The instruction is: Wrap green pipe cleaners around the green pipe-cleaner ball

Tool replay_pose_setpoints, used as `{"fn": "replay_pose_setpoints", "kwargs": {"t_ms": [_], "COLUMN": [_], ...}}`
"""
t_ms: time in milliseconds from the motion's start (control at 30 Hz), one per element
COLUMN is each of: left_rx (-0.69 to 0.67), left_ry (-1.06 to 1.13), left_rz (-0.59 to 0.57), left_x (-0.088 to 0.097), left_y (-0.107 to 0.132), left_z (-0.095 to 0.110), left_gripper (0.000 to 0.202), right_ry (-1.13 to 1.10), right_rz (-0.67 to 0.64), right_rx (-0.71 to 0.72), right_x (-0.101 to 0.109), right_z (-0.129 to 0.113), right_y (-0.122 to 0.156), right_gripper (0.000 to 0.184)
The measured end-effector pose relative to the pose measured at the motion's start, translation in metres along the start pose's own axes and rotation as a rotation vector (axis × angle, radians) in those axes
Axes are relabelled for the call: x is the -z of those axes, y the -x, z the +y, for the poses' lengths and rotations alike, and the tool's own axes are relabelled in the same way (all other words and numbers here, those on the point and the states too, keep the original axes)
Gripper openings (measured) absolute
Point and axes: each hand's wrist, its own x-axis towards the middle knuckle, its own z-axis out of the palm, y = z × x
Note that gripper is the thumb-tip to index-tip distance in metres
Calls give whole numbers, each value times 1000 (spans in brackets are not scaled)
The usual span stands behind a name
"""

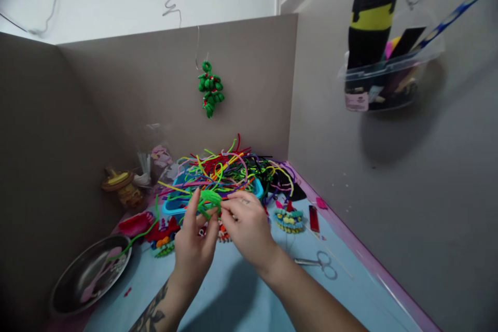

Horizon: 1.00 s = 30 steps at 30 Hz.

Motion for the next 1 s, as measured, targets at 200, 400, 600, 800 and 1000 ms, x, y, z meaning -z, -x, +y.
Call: {"fn": "replay_pose_setpoints", "kwargs": {"t_ms": [200,400,600,800,1000], "left_rx": [190,433,458,474,508], "left_ry": [351,765,891,1011,1140], "left_rz": [9,113,127,140,81], "left_x": [-2,0,0,-1,-2], "left_y": [-6,-19,-19,-19,-21], "left_z": [9,18,13,12,11], "left_gripper": [66,79,74,76,82], "right_ry": [37,111,-28,-267,-581], "right_rz": [21,72,35,1,-61], "right_rx": [-33,26,-94,-319,-596], "right_x": [-2,-5,-1,1,0], "right_z": [0,-6,-9,-6,3], "right_y": [-1,2,-1,-7,-11], "right_gripper": [12,13,9,7,13]}}
